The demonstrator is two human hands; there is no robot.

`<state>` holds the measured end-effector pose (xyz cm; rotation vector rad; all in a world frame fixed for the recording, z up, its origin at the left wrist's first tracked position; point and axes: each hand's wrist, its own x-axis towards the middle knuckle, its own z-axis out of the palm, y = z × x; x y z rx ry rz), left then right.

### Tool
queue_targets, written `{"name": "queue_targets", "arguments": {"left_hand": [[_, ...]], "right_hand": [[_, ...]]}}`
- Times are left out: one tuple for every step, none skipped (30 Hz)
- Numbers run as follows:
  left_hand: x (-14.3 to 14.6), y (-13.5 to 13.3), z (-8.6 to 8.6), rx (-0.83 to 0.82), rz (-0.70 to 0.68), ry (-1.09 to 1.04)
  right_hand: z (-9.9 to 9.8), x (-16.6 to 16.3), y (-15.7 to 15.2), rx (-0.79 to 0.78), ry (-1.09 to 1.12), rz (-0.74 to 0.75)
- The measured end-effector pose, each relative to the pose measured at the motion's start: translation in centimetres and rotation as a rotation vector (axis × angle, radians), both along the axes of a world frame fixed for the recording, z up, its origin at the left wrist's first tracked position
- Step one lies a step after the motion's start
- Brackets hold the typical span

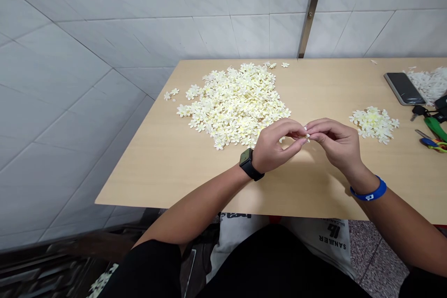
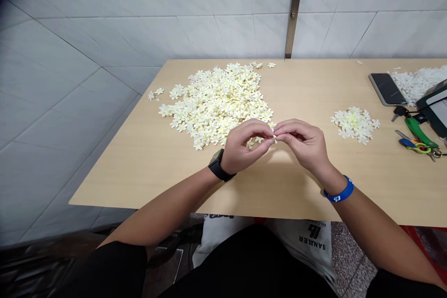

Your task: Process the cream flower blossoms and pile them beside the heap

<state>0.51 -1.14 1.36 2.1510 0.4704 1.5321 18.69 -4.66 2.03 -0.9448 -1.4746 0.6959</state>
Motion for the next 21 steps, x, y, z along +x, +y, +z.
{"name": "queue_targets", "arguments": {"left_hand": [[0.0, 0.01, -0.01, 0.0, -0.001, -0.001], [0.01, 0.02, -0.02, 0.0, -0.003, -0.003], [0.01, 0.03, -0.02, 0.0, -0.006, -0.005], [0.02, 0.03, -0.01, 0.0, -0.01, -0.008], [0.02, 0.03, 0.0, -0.001, -0.015, -0.012], [0.02, 0.03, 0.01, -0.003, -0.019, -0.015], [0.02, 0.02, 0.03, -0.003, -0.021, -0.017], [0.01, 0.01, 0.05, -0.003, -0.023, -0.018], [0.0, 0.0, 0.07, -0.004, -0.023, -0.016], [-0.01, -0.02, 0.08, -0.004, -0.022, -0.015], [-0.02, -0.02, 0.09, -0.004, -0.019, -0.013], [-0.03, -0.03, 0.09, -0.004, -0.016, -0.011], [-0.03, -0.03, 0.09, -0.003, -0.012, -0.01], [-0.03, -0.03, 0.07, -0.002, -0.009, -0.009], [-0.02, -0.03, 0.04, -0.003, -0.008, -0.01], [-0.01, -0.03, 0.01, -0.008, -0.01, -0.012], [-0.01, -0.03, -0.03, -0.019, -0.013, -0.017], [0.0, -0.03, -0.07, -0.031, -0.016, -0.021], [0.01, -0.03, -0.11, -0.042, -0.019, -0.025], [0.01, -0.03, -0.13, -0.049, -0.02, -0.027], [0.01, -0.02, -0.16, -0.051, -0.018, -0.026]], "right_hand": [[0.02, 0.02, 0.0, -0.001, 0.0, 0.002], [0.03, 0.03, 0.0, -0.001, -0.001, 0.006], [0.04, 0.04, -0.01, 0.0, 0.0, 0.01], [0.05, 0.04, -0.02, 0.003, 0.0, 0.015], [0.06, 0.05, -0.04, 0.008, 0.001, 0.02], [0.06, 0.06, -0.05, 0.011, 0.002, 0.025], [0.05, 0.08, -0.07, 0.013, 0.001, 0.028], [0.04, 0.11, -0.08, 0.013, 0.0, 0.028], [0.02, 0.14, -0.08, 0.01, -0.005, 0.025], [0.01, 0.17, -0.08, 0.007, -0.013, 0.02], [-0.01, 0.2, -0.08, 0.005, -0.022, 0.015], [-0.02, 0.22, -0.08, 0.006, -0.029, 0.011], [-0.02, 0.23, -0.08, 0.008, -0.036, 0.01], [-0.02, 0.22, -0.09, 0.012, -0.042, 0.012], [-0.01, 0.2, -0.11, 0.018, -0.048, 0.013], [0.01, 0.17, -0.14, 0.023, -0.054, 0.013], [0.03, 0.13, -0.18, 0.029, -0.062, 0.011], [0.06, 0.07, -0.22, 0.035, -0.07, 0.007], [0.08, 0.01, -0.26, 0.042, -0.078, 0.002], [0.09, -0.04, -0.3, 0.049, -0.082, -0.001], [0.11, -0.1, -0.33, 0.055, -0.083, -0.003]]}}
